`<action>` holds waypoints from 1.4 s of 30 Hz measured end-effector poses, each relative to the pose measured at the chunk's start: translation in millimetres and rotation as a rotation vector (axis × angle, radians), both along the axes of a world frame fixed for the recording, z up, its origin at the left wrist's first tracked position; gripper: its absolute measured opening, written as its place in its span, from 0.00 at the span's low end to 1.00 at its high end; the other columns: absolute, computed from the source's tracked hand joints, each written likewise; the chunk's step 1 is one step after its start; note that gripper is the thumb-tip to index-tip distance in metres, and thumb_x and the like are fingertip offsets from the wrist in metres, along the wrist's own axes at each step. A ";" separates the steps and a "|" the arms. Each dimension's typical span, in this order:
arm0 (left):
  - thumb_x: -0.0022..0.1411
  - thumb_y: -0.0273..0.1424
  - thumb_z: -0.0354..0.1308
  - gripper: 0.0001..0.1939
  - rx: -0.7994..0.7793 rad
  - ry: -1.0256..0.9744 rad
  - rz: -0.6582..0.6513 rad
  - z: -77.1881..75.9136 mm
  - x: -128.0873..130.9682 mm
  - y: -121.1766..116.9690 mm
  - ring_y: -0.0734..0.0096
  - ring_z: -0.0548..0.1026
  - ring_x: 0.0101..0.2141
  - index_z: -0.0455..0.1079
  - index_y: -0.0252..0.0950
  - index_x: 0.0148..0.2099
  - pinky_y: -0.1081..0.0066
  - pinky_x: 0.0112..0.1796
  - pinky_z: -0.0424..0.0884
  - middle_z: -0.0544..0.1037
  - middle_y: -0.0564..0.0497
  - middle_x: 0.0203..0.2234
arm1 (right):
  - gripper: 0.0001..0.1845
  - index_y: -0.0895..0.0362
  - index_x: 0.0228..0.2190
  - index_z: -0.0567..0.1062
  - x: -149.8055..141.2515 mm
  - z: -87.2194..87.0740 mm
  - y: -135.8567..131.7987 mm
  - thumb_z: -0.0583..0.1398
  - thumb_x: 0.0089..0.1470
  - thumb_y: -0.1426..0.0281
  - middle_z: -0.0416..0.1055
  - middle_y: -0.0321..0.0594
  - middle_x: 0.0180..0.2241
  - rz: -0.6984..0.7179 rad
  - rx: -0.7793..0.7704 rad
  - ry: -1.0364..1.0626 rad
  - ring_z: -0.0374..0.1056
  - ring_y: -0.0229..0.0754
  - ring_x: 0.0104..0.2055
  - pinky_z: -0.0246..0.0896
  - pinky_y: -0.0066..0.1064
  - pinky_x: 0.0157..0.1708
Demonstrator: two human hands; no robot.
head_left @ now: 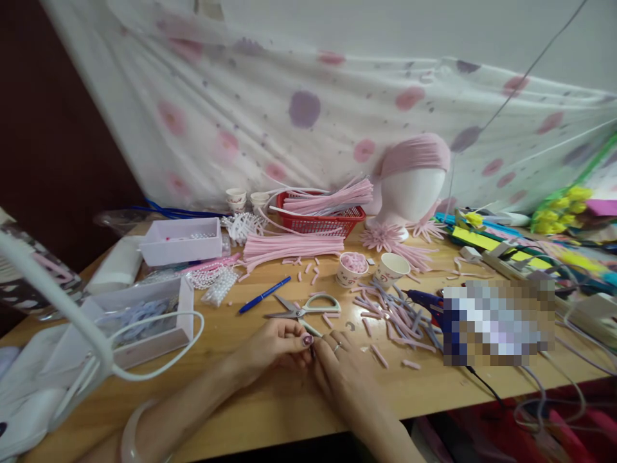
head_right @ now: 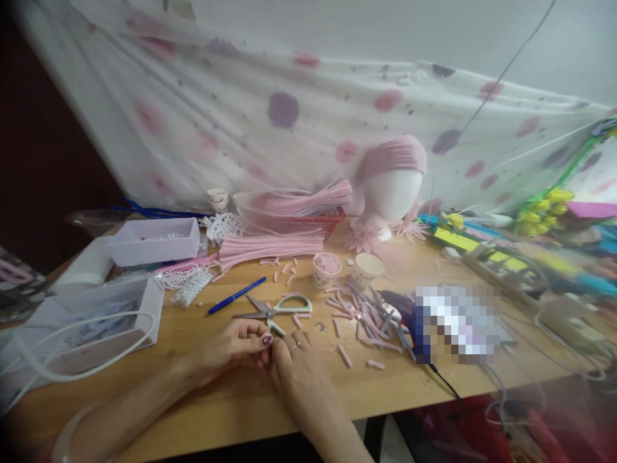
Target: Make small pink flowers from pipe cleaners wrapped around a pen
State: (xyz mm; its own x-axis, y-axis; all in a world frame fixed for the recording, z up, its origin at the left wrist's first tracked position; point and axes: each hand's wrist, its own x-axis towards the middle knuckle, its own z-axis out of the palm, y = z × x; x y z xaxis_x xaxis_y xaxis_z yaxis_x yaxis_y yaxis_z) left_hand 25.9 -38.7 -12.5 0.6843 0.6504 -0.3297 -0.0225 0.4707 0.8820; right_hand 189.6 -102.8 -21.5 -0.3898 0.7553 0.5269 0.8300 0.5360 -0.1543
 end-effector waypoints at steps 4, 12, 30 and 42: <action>0.49 0.44 0.68 0.20 0.111 -0.043 0.017 1.1 3.6 -2.2 0.74 0.71 0.25 0.68 0.33 0.30 0.72 0.32 0.66 0.75 0.52 0.22 | 0.12 0.56 0.26 0.65 1.3 -0.9 -4.1 0.49 0.59 0.78 0.67 0.39 0.26 -0.020 -0.169 0.226 0.61 0.42 0.29 0.55 0.31 0.29; 0.62 0.35 0.58 0.09 0.789 0.080 -0.066 19.7 -8.6 1.8 0.68 0.73 0.33 0.73 0.36 0.32 0.71 0.38 0.66 0.77 0.50 0.29 | 0.12 0.54 0.22 0.58 -3.0 10.1 -5.1 0.51 0.55 0.66 0.49 0.28 0.18 0.047 -0.971 1.167 0.45 0.33 0.19 0.43 0.26 0.20; 0.54 0.45 0.60 0.17 0.197 0.133 0.018 8.5 -6.9 4.2 0.72 0.74 0.20 0.66 0.35 0.28 0.72 0.23 0.71 0.77 0.50 0.20 | 0.14 0.56 0.27 0.65 8.1 17.3 -14.4 0.48 0.63 0.69 0.64 0.35 0.22 -0.157 -0.400 0.505 0.60 0.38 0.25 0.50 0.28 0.26; 0.56 0.42 0.59 0.16 0.490 0.288 0.047 7.8 -8.2 11.7 0.67 0.78 0.31 0.71 0.33 0.34 0.71 0.32 0.73 0.80 0.46 0.30 | 0.16 0.56 0.27 0.66 7.7 11.4 -12.3 0.49 0.64 0.64 0.59 0.33 0.22 -0.107 -0.627 0.876 0.58 0.36 0.25 0.52 0.27 0.27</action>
State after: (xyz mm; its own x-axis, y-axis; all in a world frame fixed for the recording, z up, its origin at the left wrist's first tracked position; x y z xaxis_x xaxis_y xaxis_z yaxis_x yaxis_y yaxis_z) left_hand 17.7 -27.1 -4.7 0.5778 0.8021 -0.1510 0.2404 0.0096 0.9706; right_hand 197.2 -115.1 -10.1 0.0182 0.9950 0.0985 0.3356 0.0867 -0.9380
